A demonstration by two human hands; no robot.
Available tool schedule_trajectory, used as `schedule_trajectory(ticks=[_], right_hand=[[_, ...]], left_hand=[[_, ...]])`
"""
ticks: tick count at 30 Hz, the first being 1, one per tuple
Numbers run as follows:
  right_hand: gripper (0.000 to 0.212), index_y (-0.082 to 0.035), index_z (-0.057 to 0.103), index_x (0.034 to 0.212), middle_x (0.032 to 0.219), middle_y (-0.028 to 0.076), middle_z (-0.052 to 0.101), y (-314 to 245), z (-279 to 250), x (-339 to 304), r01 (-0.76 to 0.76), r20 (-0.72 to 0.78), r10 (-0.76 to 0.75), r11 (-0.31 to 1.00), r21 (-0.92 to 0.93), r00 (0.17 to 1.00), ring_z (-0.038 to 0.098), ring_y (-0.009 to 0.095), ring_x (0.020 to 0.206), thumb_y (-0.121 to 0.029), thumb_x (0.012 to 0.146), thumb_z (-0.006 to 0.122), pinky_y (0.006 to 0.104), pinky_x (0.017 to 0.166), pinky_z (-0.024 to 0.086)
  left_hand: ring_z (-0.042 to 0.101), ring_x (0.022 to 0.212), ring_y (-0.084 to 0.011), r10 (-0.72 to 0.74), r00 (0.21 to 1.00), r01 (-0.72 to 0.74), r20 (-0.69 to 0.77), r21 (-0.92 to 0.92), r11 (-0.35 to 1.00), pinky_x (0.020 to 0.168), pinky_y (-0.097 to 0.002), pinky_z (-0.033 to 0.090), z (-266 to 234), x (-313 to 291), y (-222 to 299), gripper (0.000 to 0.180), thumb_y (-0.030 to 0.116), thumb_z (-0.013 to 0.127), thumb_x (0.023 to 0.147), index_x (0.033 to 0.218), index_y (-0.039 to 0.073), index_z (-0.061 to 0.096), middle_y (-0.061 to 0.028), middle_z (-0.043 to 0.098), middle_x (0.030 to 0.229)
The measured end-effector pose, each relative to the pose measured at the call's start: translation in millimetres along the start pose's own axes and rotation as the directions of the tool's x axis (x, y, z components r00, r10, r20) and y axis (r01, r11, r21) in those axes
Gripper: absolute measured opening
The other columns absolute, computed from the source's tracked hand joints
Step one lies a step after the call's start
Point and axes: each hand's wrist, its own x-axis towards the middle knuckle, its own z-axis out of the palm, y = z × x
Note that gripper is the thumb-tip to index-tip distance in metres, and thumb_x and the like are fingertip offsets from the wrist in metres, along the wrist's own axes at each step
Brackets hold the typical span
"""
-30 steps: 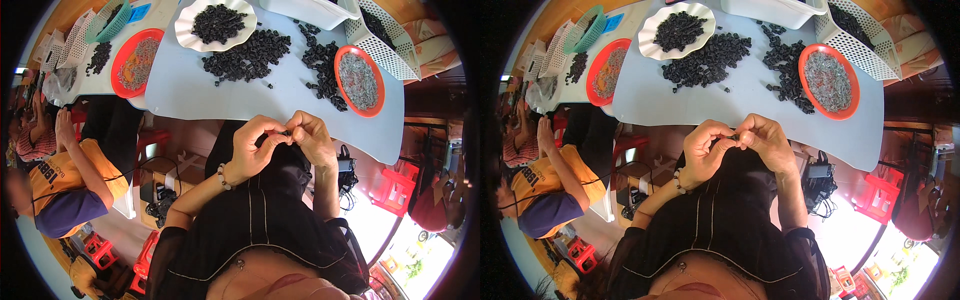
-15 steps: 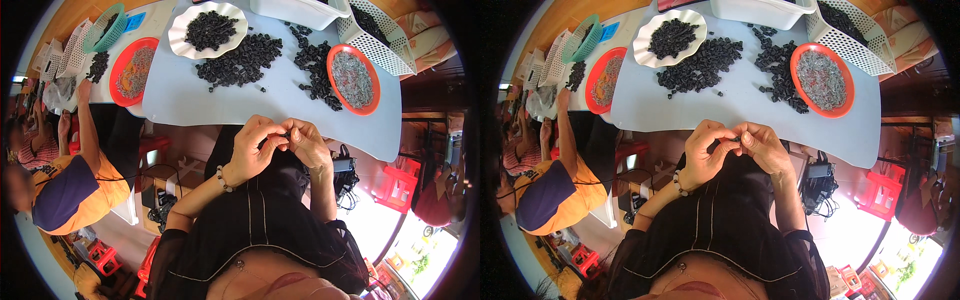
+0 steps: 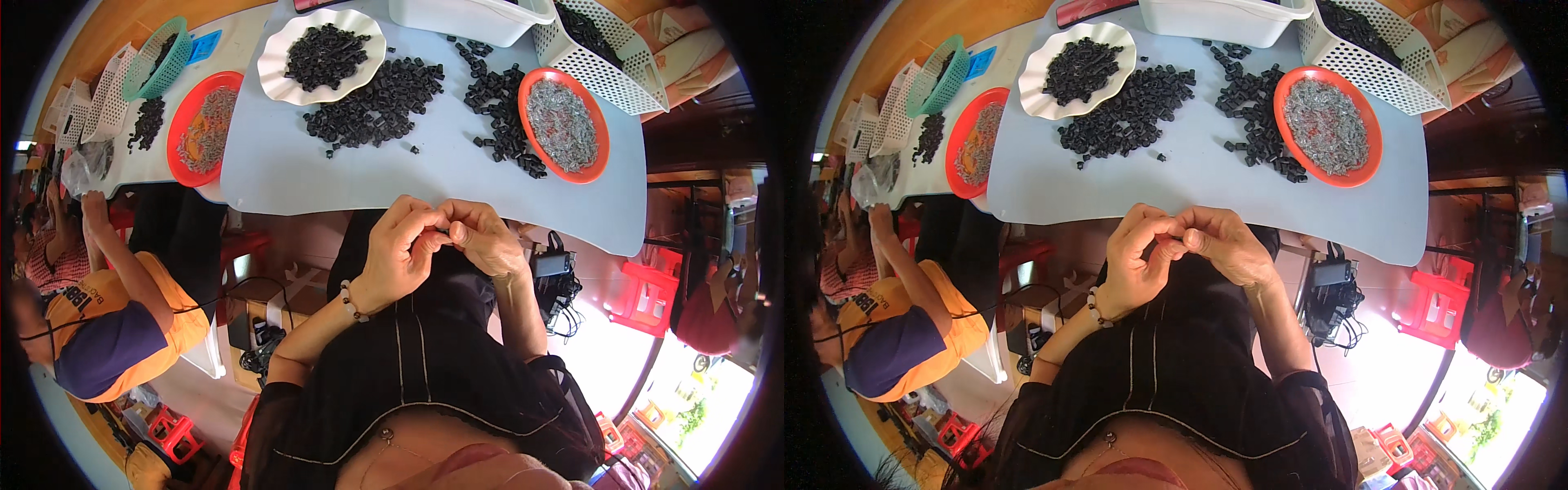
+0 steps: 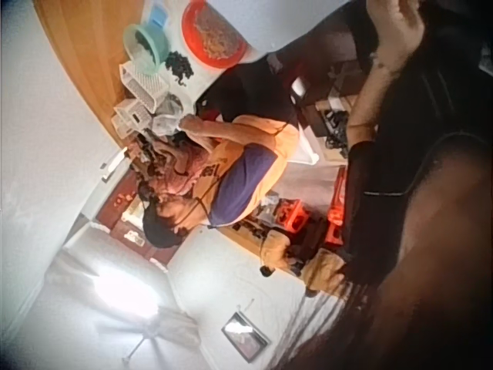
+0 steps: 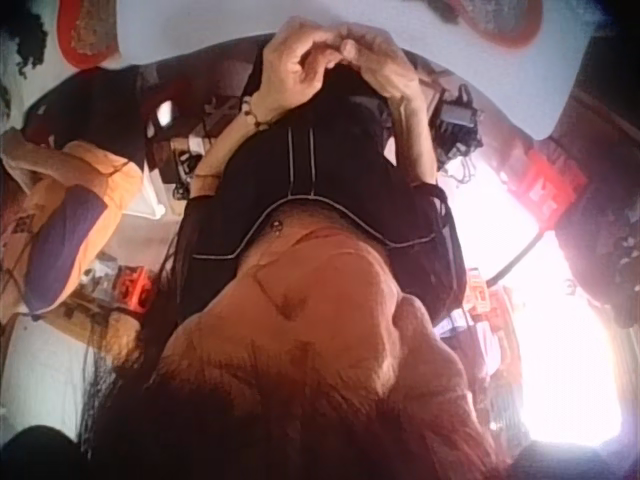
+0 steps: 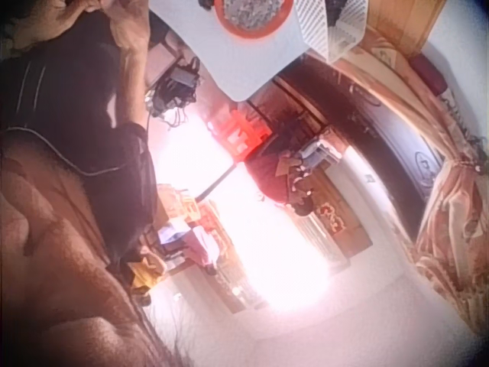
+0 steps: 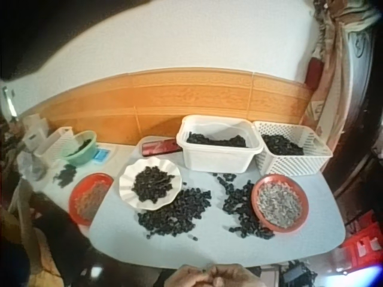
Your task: The person assembles small components by picking up plastic parts and inserting metal pieces into them by hand.
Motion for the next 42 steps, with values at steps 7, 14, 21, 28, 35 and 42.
schedule_trajectory(ticks=[7, 14, 21, 28, 35, 42], right_hand=[[0.032, 0.008, 0.064, 0.106, 0.095, 0.009, 0.067, -14, 6, 3, 0.042, -0.118, -0.073, 0.969, -0.245, 0.99, 0.061, 0.013, 0.083, -0.023, 0.096, 0.064, 0.0258, 0.077, 0.051], [0.018, 0.002, 0.069, 0.091, 0.084, 0.003, 0.066, -60, -7, 19, 0.117, -0.244, -0.452, 0.634, -0.765, 0.858, 0.053, 0.007, 0.065, -0.013, 0.097, 0.059, 0.0233, 0.062, 0.047], [0.026, -0.003, 0.071, 0.11, 0.091, 0.012, 0.073, -228, -112, 60, -0.148, -0.053, -0.943, 0.004, -0.989, 0.328, 0.067, 0.015, 0.081, -0.018, 0.089, 0.067, 0.0286, 0.073, 0.051], [0.019, -0.005, 0.07, 0.105, 0.089, 0.013, 0.072, -151, -64, 88, -0.081, -0.037, -0.836, -0.009, -0.997, 0.547, 0.068, 0.02, 0.078, -0.015, 0.09, 0.066, 0.0312, 0.072, 0.051], [0.02, -0.006, 0.069, 0.1, 0.086, 0.011, 0.067, -68, -23, 116, 0.071, 0.112, -0.529, -0.098, -0.993, 0.841, 0.064, 0.029, 0.085, -0.014, 0.082, 0.072, 0.0382, 0.072, 0.052], [0.013, -0.005, 0.07, 0.094, 0.084, 0.009, 0.068, -67, -21, 117, 0.037, 0.034, -0.506, -0.004, -0.999, 0.862, 0.063, 0.023, 0.08, -0.012, 0.083, 0.071, 0.0346, 0.07, 0.05]], left_hand=[[0.057, 0.069, -0.0151, -0.087, 0.995, 0.087, -0.056, -0.008, 0.996, 0.061, -0.0271, 0.048, -3, 4, -1, 0.019, 0.001, 0.073, 0.083, 0.1, 0.004, 0.065, -0.007, 0.059, 0.09], [0.056, 0.07, -0.0104, -0.23, 0.966, 0.203, -0.115, -0.207, 0.957, 0.066, -0.0228, 0.046, 2, 7, -8, 0.023, 0.002, 0.071, 0.085, 0.107, 0.002, 0.066, -0.0064, 0.063, 0.091], [0.055, 0.08, -0.0071, -0.329, 0.944, 0.303, -0.037, -0.305, 0.903, 0.074, -0.0216, 0.047, -8, 1, -21, 0.013, 0.002, 0.062, 0.094, 0.106, -0.003, 0.065, -0.0034, 0.059, 0.098], [0.055, 0.079, -0.0067, -0.382, 0.921, 0.346, -0.072, -0.295, 0.891, 0.073, -0.021, 0.047, -11, -3, -31, 0.012, 0.0, 0.062, 0.093, 0.104, -0.002, 0.066, -0.0033, 0.059, 0.096], [0.055, 0.079, -0.006, -0.395, 0.918, 0.375, -0.017, -0.284, 0.883, 0.071, -0.0203, 0.048, -14, 5, -30, 0.012, -0.003, 0.062, 0.091, 0.102, -0.002, 0.067, -0.0036, 0.059, 0.094], [0.054, 0.074, -0.0058, -0.451, 0.892, 0.407, -0.02, -0.396, 0.823, 0.067, -0.0195, 0.046, -17, 7, -26, 0.011, -0.001, 0.062, 0.092, 0.102, -0.002, 0.067, -0.0028, 0.059, 0.091]])
